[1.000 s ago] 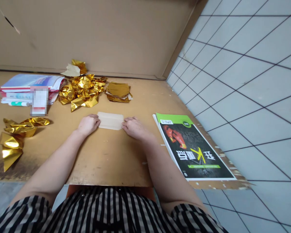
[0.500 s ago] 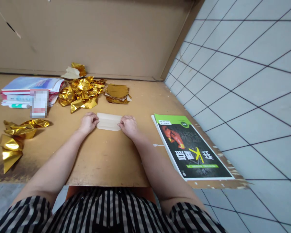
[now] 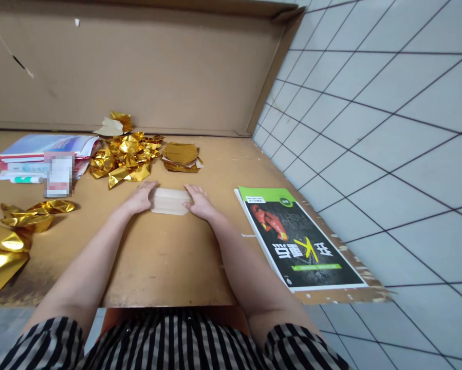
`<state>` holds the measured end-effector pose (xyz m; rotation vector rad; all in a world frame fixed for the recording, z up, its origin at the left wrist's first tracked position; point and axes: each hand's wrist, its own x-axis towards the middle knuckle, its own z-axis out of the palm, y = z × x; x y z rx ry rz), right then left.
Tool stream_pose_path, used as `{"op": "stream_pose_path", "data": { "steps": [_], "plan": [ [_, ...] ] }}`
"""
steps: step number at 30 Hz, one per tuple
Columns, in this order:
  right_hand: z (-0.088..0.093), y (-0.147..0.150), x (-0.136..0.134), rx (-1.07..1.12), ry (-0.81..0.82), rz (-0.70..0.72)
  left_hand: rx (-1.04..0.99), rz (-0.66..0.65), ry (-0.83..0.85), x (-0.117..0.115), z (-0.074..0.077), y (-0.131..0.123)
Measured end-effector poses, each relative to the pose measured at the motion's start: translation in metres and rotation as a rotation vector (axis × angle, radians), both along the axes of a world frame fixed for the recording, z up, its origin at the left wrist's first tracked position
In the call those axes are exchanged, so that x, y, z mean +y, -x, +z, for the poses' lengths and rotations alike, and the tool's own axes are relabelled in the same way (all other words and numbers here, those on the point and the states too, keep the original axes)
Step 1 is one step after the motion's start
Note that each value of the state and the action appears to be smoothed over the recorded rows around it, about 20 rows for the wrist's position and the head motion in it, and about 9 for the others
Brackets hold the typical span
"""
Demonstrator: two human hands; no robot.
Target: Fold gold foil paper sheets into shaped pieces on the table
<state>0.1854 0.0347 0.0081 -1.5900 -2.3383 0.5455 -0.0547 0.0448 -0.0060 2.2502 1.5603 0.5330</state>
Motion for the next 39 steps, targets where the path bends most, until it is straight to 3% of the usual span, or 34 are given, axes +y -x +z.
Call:
{"op": "stream_pose_path", "data": {
  "steps": [9,23,30,39],
  "plan": [
    [-0.004,0.0,0.003,-0.008,-0.055,0.006,-0.135,-0.005,-0.113,-0.004,-0.006,0.003],
    [-0.008,0.001,-0.006,0.047,-0.21,0.083,-0.035,-0.115,-0.271,-0.013,-0.001,0.001],
    [-0.004,0.001,-0.014,-0.042,-0.213,0.179,0.013,-0.172,-0.254,-0.013,-0.001,0.001],
    [0.001,-0.003,-0.018,-0.061,-0.164,0.192,0.095,-0.177,-0.217,-0.017,0.002,0.005]
  ]
}}
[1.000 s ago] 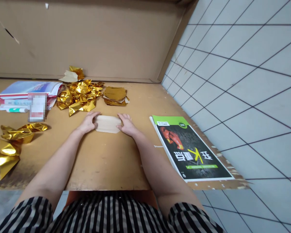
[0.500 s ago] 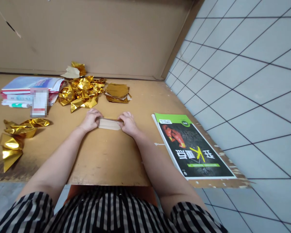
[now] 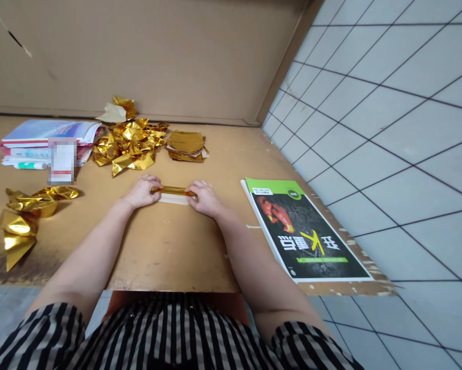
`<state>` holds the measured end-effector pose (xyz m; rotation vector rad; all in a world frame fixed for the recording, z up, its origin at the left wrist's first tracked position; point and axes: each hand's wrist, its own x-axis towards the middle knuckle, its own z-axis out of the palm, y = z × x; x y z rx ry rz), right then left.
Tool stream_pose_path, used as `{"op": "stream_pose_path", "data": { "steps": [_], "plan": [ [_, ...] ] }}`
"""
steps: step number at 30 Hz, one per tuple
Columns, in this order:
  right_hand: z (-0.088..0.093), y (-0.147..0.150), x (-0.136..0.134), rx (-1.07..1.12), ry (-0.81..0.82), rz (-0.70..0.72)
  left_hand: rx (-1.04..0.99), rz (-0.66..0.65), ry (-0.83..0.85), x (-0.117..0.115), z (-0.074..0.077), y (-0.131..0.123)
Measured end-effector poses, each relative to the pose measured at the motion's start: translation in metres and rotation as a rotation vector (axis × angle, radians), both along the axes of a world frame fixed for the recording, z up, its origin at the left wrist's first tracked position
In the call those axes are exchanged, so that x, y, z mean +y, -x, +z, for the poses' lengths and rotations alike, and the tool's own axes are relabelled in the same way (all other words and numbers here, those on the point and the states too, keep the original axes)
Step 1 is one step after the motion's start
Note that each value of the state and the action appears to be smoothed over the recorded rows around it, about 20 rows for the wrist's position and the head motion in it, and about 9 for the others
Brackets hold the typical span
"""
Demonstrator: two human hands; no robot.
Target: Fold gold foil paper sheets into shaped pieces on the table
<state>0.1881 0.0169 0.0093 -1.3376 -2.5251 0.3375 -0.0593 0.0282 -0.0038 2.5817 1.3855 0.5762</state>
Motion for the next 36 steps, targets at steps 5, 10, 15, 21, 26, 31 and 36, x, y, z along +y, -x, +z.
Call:
{"op": "stream_pose_path", "data": {
  "steps": [5,10,15,21,26,31,36],
  "plan": [
    [0.001,0.002,-0.001,-0.024,-0.006,0.006,0.115,0.012,-0.07,-0.01,0.01,-0.015],
    [0.0,0.002,-0.002,-0.047,-0.02,0.01,0.113,-0.116,-0.056,-0.019,0.002,-0.039],
    [0.0,0.003,-0.003,-0.077,-0.035,0.016,0.19,-0.174,0.123,-0.022,-0.013,-0.047],
    [0.0,0.02,-0.013,0.025,-0.049,0.073,0.188,-0.181,0.202,-0.023,-0.013,-0.046],
    [-0.012,0.034,-0.021,0.025,0.09,0.14,0.177,-0.241,0.211,-0.021,-0.014,-0.043],
    [-0.023,0.033,-0.017,0.019,0.132,0.088,0.19,-0.218,0.25,-0.021,-0.014,-0.044],
    [-0.025,0.032,-0.015,-0.011,0.126,0.063,0.274,-0.128,0.297,-0.024,-0.007,-0.048]
  ]
}}
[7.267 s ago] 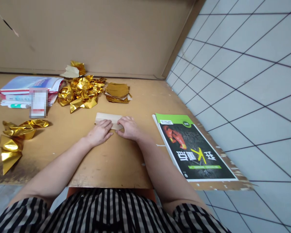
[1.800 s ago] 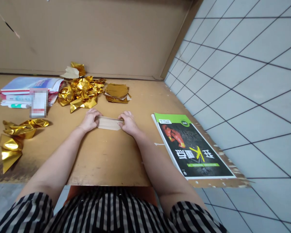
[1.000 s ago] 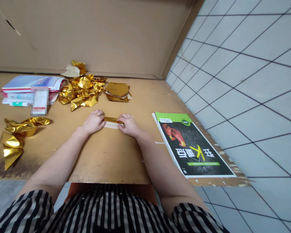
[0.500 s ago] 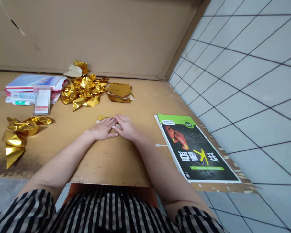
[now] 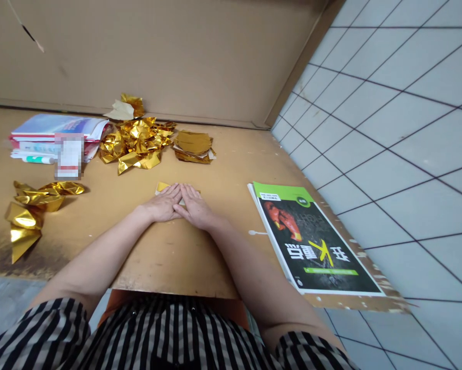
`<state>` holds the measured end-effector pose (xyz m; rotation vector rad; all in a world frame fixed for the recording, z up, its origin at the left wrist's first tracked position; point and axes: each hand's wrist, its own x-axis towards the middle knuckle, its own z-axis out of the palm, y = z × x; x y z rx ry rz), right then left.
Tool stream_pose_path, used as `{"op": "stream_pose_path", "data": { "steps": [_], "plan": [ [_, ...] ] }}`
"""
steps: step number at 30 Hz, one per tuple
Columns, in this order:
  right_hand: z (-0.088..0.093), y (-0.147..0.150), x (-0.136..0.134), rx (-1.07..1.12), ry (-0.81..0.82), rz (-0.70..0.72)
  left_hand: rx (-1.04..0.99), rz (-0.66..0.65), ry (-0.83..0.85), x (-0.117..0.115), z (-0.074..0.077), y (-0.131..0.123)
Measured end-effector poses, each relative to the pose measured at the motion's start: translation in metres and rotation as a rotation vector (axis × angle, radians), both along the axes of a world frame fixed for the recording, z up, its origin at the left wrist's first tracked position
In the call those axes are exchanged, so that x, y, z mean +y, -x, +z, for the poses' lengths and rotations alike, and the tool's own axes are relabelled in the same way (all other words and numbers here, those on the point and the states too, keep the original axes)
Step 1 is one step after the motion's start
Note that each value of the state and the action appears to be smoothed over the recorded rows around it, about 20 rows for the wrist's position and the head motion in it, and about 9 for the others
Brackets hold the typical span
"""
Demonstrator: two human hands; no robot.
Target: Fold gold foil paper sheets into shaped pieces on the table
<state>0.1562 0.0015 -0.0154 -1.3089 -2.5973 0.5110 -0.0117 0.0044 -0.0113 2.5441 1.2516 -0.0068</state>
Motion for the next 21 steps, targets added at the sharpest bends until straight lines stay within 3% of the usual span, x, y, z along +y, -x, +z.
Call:
{"op": "stream_pose_path", "data": {
  "steps": [9,17,21],
  "plan": [
    [0.012,-0.001,-0.002,-0.188,-0.001,-0.033,0.092,0.113,-0.014,0.004,0.008,0.016],
    [0.041,0.007,-0.021,-0.43,-0.096,-0.145,0.053,0.146,-0.075,0.012,-0.002,0.022],
    [0.049,0.019,-0.036,-0.491,-0.165,-0.079,0.014,0.21,-0.145,0.016,-0.006,0.024]
  ]
}}
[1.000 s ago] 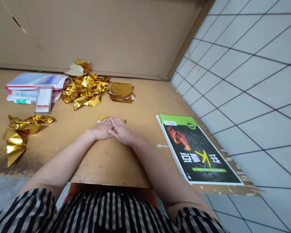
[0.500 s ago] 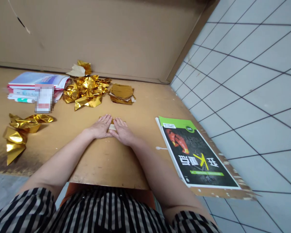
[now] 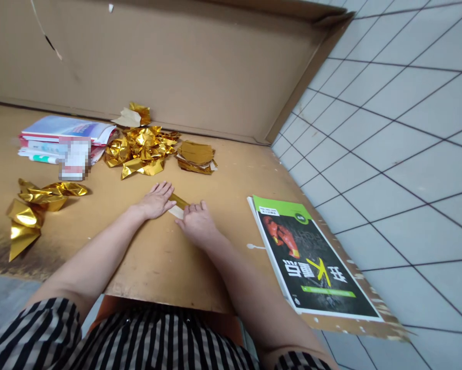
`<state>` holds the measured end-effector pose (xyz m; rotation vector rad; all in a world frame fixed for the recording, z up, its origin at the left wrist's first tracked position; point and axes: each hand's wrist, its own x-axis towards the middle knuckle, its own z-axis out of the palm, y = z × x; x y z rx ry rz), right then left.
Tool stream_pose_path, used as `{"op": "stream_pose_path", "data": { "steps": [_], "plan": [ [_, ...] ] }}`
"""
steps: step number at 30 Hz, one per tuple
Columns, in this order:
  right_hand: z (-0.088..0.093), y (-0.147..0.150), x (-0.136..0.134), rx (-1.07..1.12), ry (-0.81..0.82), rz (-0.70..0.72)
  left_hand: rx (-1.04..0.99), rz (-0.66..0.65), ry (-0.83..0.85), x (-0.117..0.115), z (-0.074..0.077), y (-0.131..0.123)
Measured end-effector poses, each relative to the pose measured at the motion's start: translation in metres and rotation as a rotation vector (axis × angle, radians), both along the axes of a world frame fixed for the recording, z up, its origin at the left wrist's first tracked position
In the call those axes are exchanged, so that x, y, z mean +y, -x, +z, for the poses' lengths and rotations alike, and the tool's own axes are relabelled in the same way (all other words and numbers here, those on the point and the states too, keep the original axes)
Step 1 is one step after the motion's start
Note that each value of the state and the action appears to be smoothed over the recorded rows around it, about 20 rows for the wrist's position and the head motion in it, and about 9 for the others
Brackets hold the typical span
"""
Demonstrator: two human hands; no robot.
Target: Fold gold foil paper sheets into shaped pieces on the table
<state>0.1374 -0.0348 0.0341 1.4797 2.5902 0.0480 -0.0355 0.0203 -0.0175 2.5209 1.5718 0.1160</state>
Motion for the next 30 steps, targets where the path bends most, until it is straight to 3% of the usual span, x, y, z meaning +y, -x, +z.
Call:
{"op": "stream_pose_path", "data": {
  "steps": [7,11,15,18,22,24,30],
  "plan": [
    [-0.012,0.018,-0.024,0.185,0.037,0.267,-0.074,0.142,-0.161,-0.002,0.01,-0.003],
    [-0.017,0.02,-0.024,0.343,0.21,0.461,-0.138,-0.026,-0.196,-0.003,0.013,-0.009],
    [-0.022,0.014,-0.015,0.552,0.347,0.545,-0.173,-0.157,-0.156,-0.001,0.01,-0.011],
    [-0.029,0.005,-0.004,0.785,0.395,0.441,-0.171,-0.191,-0.117,0.002,0.007,-0.01],
    [-0.037,-0.009,0.017,1.019,0.128,0.189,-0.153,-0.196,-0.083,0.002,0.008,-0.01],
    [-0.038,-0.015,0.028,0.919,0.053,0.182,-0.15,-0.192,-0.074,0.001,0.01,-0.011],
    [-0.022,-0.021,0.032,0.348,0.142,0.067,-0.148,-0.152,-0.108,-0.004,0.021,-0.014]
  ]
}}
